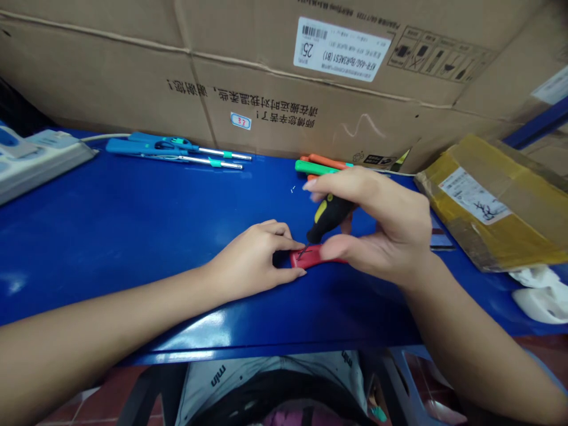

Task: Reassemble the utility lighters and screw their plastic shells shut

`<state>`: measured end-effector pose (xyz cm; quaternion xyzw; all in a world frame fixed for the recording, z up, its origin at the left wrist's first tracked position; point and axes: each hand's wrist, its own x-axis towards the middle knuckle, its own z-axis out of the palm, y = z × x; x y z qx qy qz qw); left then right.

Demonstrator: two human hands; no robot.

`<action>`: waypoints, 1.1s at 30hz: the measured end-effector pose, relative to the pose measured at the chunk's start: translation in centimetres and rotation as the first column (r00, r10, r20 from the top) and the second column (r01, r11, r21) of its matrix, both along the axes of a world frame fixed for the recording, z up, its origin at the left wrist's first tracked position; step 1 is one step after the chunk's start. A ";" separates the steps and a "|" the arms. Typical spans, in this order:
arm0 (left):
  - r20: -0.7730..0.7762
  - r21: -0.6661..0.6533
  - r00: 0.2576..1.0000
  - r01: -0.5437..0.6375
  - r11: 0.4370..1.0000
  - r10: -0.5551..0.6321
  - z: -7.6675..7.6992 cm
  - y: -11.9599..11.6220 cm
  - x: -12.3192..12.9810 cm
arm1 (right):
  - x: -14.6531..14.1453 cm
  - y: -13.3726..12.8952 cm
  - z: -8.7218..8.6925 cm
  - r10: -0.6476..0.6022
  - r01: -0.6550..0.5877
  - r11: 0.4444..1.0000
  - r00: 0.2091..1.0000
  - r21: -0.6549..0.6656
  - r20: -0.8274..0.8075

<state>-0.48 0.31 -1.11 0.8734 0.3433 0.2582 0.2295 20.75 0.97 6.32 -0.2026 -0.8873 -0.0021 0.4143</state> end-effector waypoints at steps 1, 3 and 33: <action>-0.002 -0.008 1.000 0.002 1.000 -0.002 0.0 0.0 0.0 | 0.1 0.0 0.1 0.016 -0.015 0.999 1.000 -0.052 0.018; -0.001 -0.016 1.000 0.003 1.000 -0.003 0.0 0.0 0.0 | 0.3 0.0 0.3 0.038 -0.032 0.991 0.998 -0.128 0.043; 0.032 -0.042 0.999 0.005 0.999 -0.003 0.1 -0.1 0.1 | -0.1 -0.4 -0.3 -0.018 0.021 0.998 0.999 -0.061 0.044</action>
